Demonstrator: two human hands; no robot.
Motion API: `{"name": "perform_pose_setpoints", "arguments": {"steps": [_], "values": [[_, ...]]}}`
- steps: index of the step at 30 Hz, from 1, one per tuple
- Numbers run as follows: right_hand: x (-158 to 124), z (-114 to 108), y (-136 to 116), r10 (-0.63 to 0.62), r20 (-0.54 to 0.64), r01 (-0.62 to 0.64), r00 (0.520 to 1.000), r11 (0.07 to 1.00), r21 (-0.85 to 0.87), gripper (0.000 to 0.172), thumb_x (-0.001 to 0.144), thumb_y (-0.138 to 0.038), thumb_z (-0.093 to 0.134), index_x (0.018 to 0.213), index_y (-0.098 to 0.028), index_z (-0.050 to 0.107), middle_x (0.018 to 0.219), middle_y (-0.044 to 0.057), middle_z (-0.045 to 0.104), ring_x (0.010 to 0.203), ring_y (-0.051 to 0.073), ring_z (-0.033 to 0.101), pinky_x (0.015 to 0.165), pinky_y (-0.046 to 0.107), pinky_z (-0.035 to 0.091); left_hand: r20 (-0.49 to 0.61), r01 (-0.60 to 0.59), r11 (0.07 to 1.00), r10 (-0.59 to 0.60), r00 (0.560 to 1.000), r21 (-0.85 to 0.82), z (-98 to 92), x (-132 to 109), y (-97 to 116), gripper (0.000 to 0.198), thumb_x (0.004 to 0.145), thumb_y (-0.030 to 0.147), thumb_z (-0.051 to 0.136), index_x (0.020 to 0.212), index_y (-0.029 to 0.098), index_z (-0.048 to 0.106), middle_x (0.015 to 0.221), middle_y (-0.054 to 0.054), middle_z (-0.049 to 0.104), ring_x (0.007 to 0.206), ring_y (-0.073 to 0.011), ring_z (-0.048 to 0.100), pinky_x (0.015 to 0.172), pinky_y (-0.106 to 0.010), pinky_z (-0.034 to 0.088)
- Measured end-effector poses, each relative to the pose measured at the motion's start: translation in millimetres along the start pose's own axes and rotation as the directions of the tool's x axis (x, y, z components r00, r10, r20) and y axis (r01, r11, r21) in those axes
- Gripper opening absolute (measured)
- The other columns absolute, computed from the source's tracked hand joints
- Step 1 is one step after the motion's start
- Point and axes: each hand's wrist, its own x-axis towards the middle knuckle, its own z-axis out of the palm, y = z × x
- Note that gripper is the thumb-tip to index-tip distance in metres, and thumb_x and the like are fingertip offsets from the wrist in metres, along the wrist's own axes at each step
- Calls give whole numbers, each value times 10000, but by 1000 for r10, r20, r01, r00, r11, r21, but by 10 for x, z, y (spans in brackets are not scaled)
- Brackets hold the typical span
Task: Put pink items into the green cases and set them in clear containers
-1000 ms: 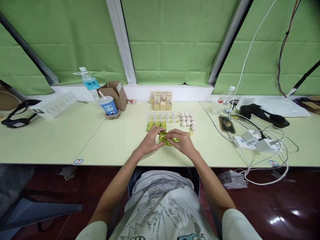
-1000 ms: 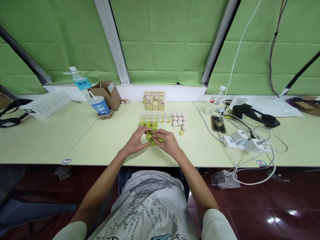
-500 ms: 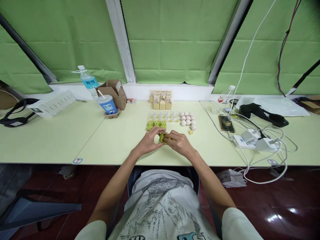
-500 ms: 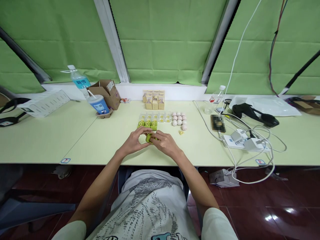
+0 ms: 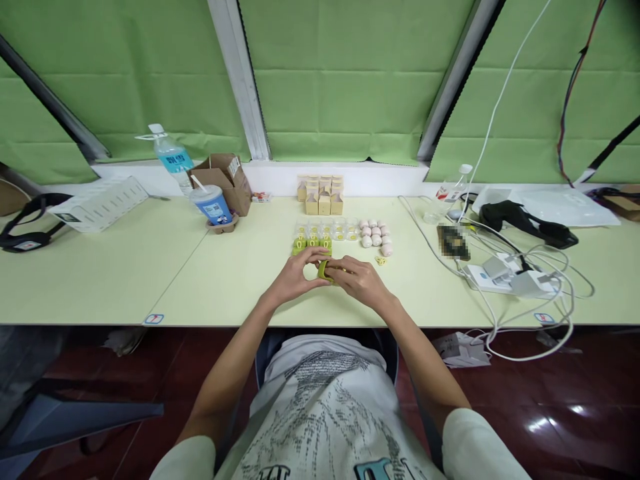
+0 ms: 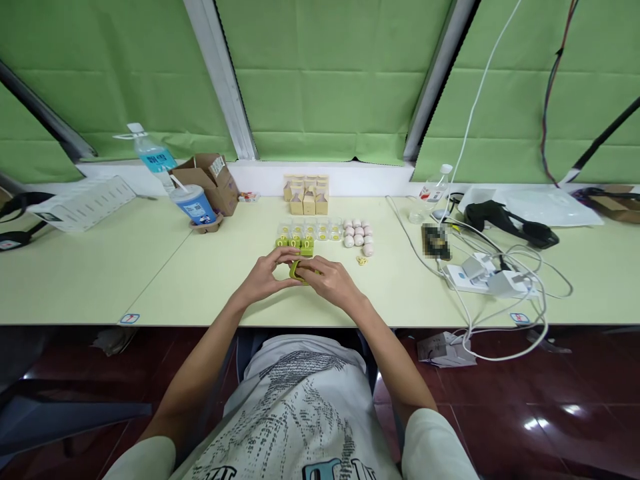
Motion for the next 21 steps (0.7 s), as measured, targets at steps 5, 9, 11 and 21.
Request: {"name": "perform_pose_setpoints", "arguments": {"steps": [5, 9, 11, 21], "values": [[-41, 25, 43, -15, -75, 19, 997, 998, 56, 261, 1063, -64, 573, 1038, -215, 785, 1064, 50, 844, 823, 168, 720, 634, 290, 510, 9, 24, 998, -23, 1000, -62, 13, -16, -5, 709, 831, 468, 931, 1397, 213, 589, 1282, -147, 794, 1228, -293, 766, 1065, -422, 601], [-61, 87, 42, 9, -46, -5, 999, 996, 85, 319, 1063, -61, 541, 904, -215, 770, 956, 48, 836, 804, 154, 716, 615, 280, 477, 29, 45, 997, -43, 999, -64, 39, -22, -12, 704, 815, 462, 943, 1373, 209, 596, 1263, -137, 803, 1196, -281, 773, 1065, -415, 595], [-51, 104, 30, 21, -26, -18, 999, 995, 97, 348, 1063, -60, 521, 859, -215, 757, 923, 45, 830, 797, 149, 713, 608, 277, 466, 38, 44, 997, -41, 998, -64, 49, -20, -21, 682, 820, 461, 938, 1357, 210, 601, 1271, -132, 799, 1214, -283, 772, 1074, -414, 592], [78, -231, -4, 684, 6, -539, 729, 568, 622, 252, 961, -456, 807, 1079, -235, 782, 1085, 87, 797, 864, 201, 743, 715, 337, 616, -126, -70, 996, 64, 990, -47, 78, -11, 7, 628, 833, 453, 941, 1331, 239, 625, 1292, -116, 779, 1295, -298, 751, 1157, -470, 575]]}}
